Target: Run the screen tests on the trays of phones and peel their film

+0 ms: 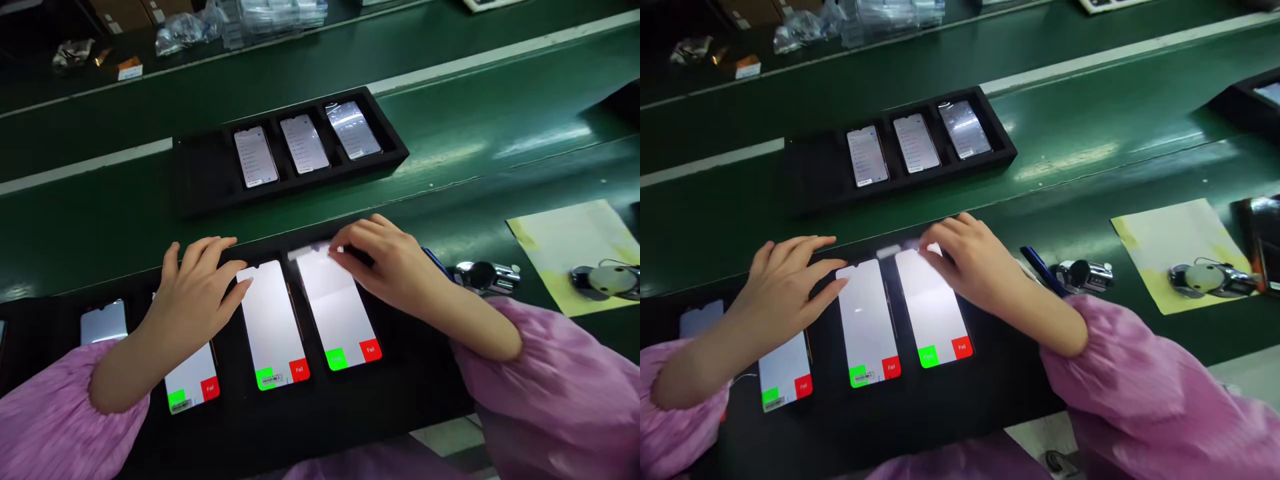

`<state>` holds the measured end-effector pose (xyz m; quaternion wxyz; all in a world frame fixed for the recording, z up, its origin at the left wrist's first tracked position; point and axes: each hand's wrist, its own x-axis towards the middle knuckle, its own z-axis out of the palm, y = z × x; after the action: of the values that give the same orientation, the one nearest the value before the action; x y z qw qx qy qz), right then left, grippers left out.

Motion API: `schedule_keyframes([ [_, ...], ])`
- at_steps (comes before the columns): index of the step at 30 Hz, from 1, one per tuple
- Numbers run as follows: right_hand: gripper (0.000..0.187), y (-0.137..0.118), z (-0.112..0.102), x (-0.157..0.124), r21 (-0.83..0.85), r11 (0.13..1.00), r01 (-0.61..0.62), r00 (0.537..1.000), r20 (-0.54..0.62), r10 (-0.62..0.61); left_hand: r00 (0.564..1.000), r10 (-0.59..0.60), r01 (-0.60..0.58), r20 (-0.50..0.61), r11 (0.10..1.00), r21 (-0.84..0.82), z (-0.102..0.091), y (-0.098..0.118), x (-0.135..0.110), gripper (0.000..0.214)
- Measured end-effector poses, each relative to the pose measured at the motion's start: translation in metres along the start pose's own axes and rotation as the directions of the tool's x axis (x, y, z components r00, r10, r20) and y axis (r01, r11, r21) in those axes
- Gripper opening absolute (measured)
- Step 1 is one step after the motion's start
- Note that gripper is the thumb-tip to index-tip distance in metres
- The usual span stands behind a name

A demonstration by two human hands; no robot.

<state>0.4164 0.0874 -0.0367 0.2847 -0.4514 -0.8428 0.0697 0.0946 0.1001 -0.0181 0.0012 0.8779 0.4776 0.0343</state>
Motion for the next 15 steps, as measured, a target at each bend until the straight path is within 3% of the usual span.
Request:
schedule_keyframes([
  [2,0.019,0.004,0.009,0.013,-0.054,0.989,-0.141,0.99,0.011,0.141,1.0,-0.006,0.006,-0.004,1.0,-0.025,-0.002,-0.002,-0.001,0.033],
  [4,0.022,0.003,0.014,0.018,-0.143,0.97,-0.197,0.98,0.005,0.199,1.0,-0.01,0.01,-0.002,0.996,-0.086,-0.004,-0.007,-0.003,0.03],
  [11,0.019,-0.008,0.02,0.027,-0.07,0.959,-0.275,0.961,-0.003,0.276,0.992,-0.102,0.087,-0.07,0.978,-0.191,-0.011,-0.022,0.005,0.014],
  [15,0.013,-0.012,0.015,0.032,-0.004,0.957,-0.289,0.956,-0.053,0.289,0.983,-0.048,0.01,-0.175,0.977,-0.213,-0.017,-0.015,-0.01,0.018],
])
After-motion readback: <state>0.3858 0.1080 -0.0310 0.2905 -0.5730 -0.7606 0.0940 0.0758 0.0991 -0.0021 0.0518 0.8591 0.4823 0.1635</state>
